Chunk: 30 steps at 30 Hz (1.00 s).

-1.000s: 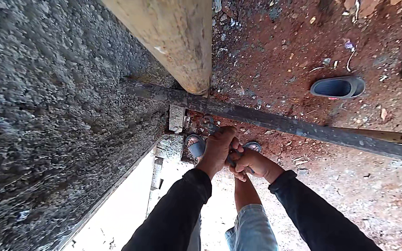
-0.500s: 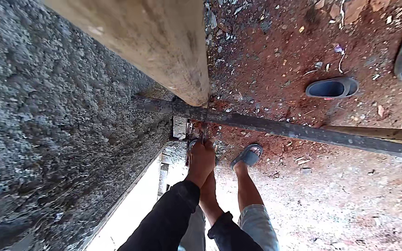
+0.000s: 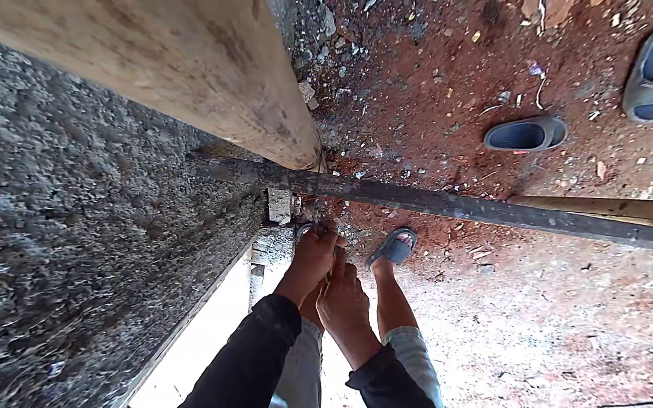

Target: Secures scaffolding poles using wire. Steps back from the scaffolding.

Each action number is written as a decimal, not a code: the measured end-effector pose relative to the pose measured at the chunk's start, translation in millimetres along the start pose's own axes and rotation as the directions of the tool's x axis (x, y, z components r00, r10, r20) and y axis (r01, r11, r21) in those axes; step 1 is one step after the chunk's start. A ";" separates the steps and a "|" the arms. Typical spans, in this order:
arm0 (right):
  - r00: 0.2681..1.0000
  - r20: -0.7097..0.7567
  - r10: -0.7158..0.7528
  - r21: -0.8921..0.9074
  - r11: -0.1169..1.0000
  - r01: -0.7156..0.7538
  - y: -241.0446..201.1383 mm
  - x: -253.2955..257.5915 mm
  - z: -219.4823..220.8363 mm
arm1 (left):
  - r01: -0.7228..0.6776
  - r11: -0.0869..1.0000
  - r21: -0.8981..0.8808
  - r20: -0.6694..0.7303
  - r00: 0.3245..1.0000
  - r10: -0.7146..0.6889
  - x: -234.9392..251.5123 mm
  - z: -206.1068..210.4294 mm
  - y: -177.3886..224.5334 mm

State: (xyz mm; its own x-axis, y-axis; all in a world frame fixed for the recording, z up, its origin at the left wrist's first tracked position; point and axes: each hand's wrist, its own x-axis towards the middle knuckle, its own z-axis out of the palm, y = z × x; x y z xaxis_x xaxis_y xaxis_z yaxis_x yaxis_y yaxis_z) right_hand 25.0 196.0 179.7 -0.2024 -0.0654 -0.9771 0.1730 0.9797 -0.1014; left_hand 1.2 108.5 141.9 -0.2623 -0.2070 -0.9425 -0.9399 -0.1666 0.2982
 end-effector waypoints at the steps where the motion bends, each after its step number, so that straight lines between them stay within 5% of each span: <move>1: 1.000 -0.016 0.006 -0.025 1.000 -0.006 -2.5 -1.1 -0.6 | 0.001 0.999 -0.042 0.013 1.000 0.000 0.1 -2.0 0.4; 5: 0.964 -0.263 -0.025 0.037 0.999 0.036 8.7 2.5 12.8 | 0.024 0.973 -0.228 -0.002 1.000 -0.025 2.0 4.5 -2.5; 9: 0.850 -0.508 -0.141 0.058 0.979 0.196 45.3 30.8 7.5 | -0.020 0.858 -0.514 -0.131 0.990 -0.056 14.3 45.7 -5.4; 17: 0.760 -0.516 -0.395 -0.187 0.918 0.350 86.0 74.4 -28.1 | -0.136 0.778 -0.613 -0.263 0.964 -0.039 30.3 84.2 3.5; 19: 0.783 -0.491 -0.381 -0.050 0.910 0.412 86.0 72.2 -15.6 | -0.135 0.878 -0.460 -0.291 0.957 -0.005 28.5 78.3 -4.4; 21: 0.871 -0.360 -0.334 0.458 0.750 0.477 72.1 54.3 14.6 | -0.051 0.997 -0.056 -0.314 0.949 0.031 14.3 52.8 -15.9; 23: 0.927 -0.094 -0.363 0.970 0.176 0.167 40.6 29.9 45.3 | 0.062 0.963 0.263 -0.283 0.959 0.015 -9.8 16.1 -16.3; 24: 0.919 0.004 -0.393 1.000 -0.019 -0.013 25.7 21.1 54.6 | 0.063 0.936 0.346 -0.263 0.964 0.032 -23.5 -1.2 -14.8; 25: 0.905 0.053 -0.422 0.992 -0.079 -0.095 14.9 16.0 58.6 | 0.030 0.921 0.390 -0.247 0.966 0.073 -34.2 -16.9 -13.4; 27: 0.888 0.079 -0.454 0.997 0.045 -0.065 9.9 10.9 60.6 | -0.089 0.899 0.429 -0.266 0.939 0.220 -49.5 -41.6 -15.4; 30: 0.821 0.113 -0.559 0.967 0.252 0.039 22.9 21.9 42.1 | -0.290 0.734 0.615 -0.278 0.791 0.545 -40.5 -60.9 9.1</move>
State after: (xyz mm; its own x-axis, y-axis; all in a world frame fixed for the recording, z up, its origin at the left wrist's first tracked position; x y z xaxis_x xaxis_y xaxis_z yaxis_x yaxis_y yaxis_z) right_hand 65.1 209.0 148.1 -0.1538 -0.6229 -0.7670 0.9678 0.0615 -0.2440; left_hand 16.6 56.6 192.0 -0.6589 -0.5223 -0.5413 -0.7481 0.5302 0.3990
